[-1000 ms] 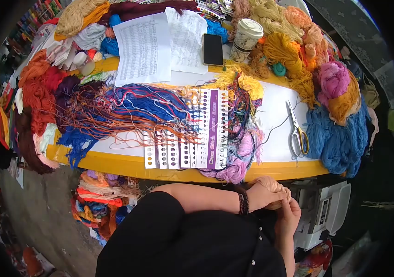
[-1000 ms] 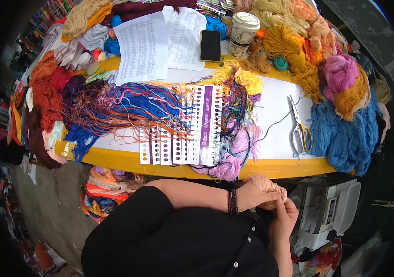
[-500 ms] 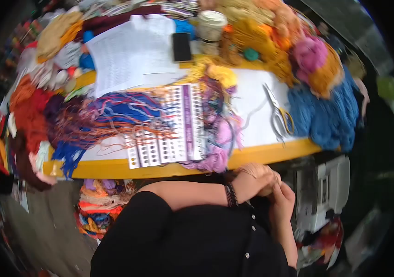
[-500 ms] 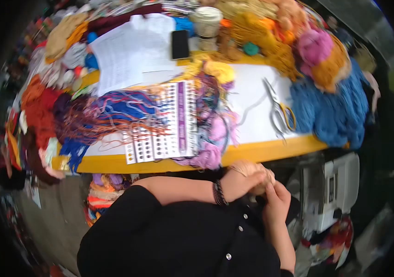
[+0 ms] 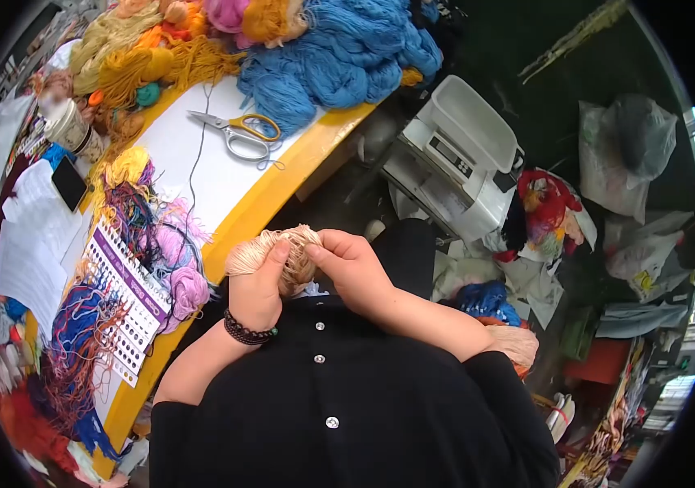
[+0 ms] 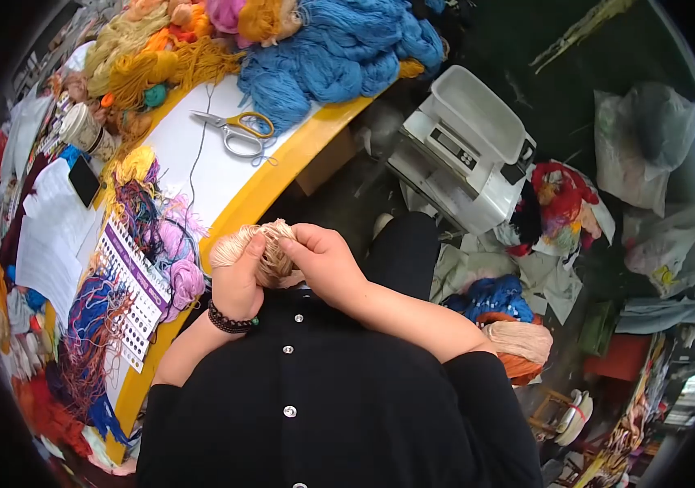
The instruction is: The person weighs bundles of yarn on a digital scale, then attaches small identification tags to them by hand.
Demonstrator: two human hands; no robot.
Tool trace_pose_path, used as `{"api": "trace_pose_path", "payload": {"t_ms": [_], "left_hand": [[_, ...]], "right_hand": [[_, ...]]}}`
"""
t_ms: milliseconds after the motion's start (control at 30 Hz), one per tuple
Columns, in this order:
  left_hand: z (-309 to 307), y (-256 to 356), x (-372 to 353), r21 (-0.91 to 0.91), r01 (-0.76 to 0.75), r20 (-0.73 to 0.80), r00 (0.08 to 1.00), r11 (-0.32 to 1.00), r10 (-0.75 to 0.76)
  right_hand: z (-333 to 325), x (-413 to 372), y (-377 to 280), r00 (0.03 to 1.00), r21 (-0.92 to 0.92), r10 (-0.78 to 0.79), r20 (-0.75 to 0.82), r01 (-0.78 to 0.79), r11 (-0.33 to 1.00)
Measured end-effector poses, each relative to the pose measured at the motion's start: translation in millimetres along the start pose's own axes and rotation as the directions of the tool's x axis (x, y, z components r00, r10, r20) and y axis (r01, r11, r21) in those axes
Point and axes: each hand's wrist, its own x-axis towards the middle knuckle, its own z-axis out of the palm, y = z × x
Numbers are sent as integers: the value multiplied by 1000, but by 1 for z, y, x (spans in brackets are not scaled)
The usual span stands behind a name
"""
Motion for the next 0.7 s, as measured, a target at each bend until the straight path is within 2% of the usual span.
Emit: {"api": "trace_pose_path", "payload": {"t_ms": [67,133,200,267,367,400,433,467,500,533,567,600,633,667,700], "left_hand": [[5,-3,3,26,2,27,1000,1000,-3],[9,-7,5,48,3,51,999,999,-5],[11,-11,7,205,-114,184,980,972,76],[16,-17,8,226,-113,152,985,968,79],[25,-21,11,258,-130,103,989,957,106],[29,-20,13,269,-146,84,988,952,128],[34,-16,15,138,-71,134,990,988,52],[43,-4,16,10,19,193,981,1000,-21],[53,12,15,-35,119,178,978,992,-111],[43,18,21,-258,275,384,909,926,-163],[27,26,27,-424,456,577,802,783,-155],[21,40,29,-483,515,648,754,708,-106],[7,52,34,-490,545,696,714,680,-70],[-12,61,38,-542,570,692,720,617,-57],[-25,70,44,-548,500,660,751,671,-21]], "right_hand": [[-7,-4,-2,1000,15,-3,-7,4,1000],[-15,-8,-3,1000,-81,15,-15,-16,997],[-19,-11,0,1000,-69,-20,-16,19,997],[-25,-13,2,998,-56,-61,-19,60,997],[-34,-15,-3,998,69,-49,-48,52,996],[-37,-16,-9,998,224,-38,-53,49,973],[-41,-16,-14,998,372,-28,-55,46,927],[-54,-15,-18,998,509,-33,56,0,861],[-64,-17,-33,993,594,-33,111,-40,804],[-79,-20,-43,986,696,-28,163,-95,712],[-91,-35,-65,986,675,-55,155,-65,735],[-107,-48,-82,982,563,-86,169,-25,826],[-123,-62,-90,985,450,-127,120,60,891],[-136,-77,-93,989,387,-150,-13,143,911],[-153,-89,-92,968,288,-179,-176,224,931]]}}
